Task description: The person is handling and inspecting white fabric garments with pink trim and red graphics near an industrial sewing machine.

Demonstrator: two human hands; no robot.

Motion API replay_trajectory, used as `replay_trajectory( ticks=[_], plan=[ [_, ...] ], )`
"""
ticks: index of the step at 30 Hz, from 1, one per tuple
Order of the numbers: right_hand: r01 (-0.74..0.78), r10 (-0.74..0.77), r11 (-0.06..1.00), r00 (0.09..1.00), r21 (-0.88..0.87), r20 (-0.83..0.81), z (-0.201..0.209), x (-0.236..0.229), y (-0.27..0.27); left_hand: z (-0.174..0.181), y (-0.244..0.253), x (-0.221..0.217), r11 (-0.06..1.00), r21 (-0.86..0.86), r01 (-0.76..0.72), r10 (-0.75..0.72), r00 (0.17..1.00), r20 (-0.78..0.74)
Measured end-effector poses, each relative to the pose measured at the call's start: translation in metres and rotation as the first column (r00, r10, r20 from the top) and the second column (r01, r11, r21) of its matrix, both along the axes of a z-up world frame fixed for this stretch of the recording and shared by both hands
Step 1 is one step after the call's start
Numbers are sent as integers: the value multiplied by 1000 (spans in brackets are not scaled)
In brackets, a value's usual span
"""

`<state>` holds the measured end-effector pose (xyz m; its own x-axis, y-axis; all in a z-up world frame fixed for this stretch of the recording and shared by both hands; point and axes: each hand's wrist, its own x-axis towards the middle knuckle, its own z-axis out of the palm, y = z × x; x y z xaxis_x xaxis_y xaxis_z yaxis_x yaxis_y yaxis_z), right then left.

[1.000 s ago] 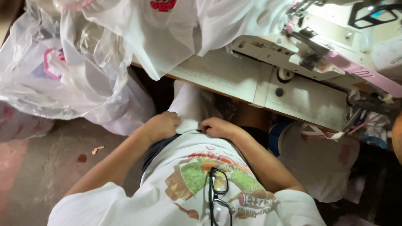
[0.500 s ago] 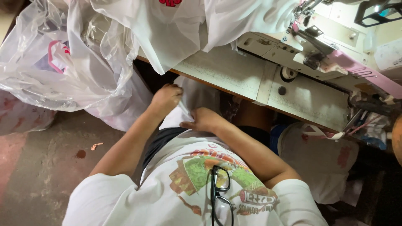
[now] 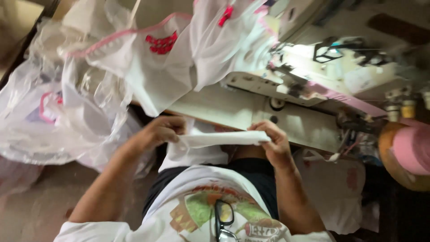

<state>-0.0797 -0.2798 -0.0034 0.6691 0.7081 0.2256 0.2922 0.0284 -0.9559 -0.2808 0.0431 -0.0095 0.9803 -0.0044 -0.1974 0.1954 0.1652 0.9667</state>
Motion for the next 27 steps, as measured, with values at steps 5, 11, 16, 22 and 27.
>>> replay_trajectory(
  ticks=[5,11,16,22,27],
  plan=[
    [450,-222,837,800,311,-558,36,53,71,79,39,108,520,688,-506,237,859,453],
    [590,-398,806,602,50,-692,17,74,104,29,-66,195,346,683,-643,-342,592,730],
    [424,-321,906,659,-16,-680,-69,98,84,34,-81,211,157,663,-732,-321,597,735],
    [415,-237,905,680,98,-694,-134,136,77,55,-83,223,60,641,-765,-235,613,754],
    [401,-221,906,721,136,-656,-93,112,83,20,-61,257,234,759,-608,-127,755,644]
  ],
)
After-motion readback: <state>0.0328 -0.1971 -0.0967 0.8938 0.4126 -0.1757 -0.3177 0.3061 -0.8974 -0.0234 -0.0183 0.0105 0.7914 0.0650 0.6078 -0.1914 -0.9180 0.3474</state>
